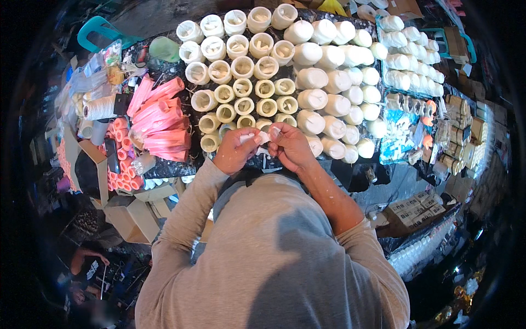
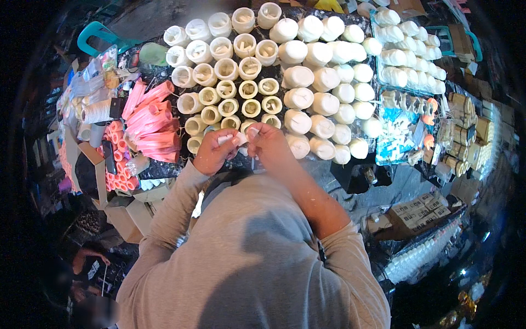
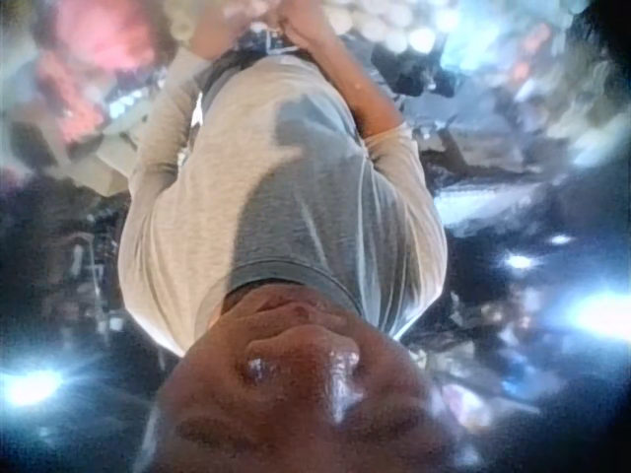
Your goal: The person repeatedly picks up white cylindrical candle bodies and small wick pieces, inserts the wicks into the candle bodies, and places the assembled units into a tray. The person works continuously at a table filled with candle parts and finished items.
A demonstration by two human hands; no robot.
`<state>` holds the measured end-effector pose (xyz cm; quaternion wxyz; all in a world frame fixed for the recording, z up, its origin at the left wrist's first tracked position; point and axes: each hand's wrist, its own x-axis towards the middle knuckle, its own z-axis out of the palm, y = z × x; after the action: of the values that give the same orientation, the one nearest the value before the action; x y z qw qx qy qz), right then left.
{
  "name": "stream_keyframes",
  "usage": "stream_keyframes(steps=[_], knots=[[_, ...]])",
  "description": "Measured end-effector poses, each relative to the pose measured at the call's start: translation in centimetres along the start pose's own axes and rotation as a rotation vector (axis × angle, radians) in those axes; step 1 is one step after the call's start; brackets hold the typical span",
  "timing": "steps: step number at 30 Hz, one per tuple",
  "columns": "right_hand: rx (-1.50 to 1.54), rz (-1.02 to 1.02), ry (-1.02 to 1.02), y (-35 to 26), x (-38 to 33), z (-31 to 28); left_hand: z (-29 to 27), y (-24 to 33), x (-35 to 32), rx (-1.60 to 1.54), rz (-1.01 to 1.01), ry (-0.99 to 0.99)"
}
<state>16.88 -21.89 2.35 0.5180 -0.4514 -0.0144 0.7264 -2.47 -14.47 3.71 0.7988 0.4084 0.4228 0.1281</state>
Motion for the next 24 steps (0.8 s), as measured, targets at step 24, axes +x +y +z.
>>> stream_keyframes(steps=[24], knots=[[-1.139,-0.303,0.173,-2.6,-0.4,2.2,-1.2,-0.9,-0.1,0.456,0.157,0.257]])
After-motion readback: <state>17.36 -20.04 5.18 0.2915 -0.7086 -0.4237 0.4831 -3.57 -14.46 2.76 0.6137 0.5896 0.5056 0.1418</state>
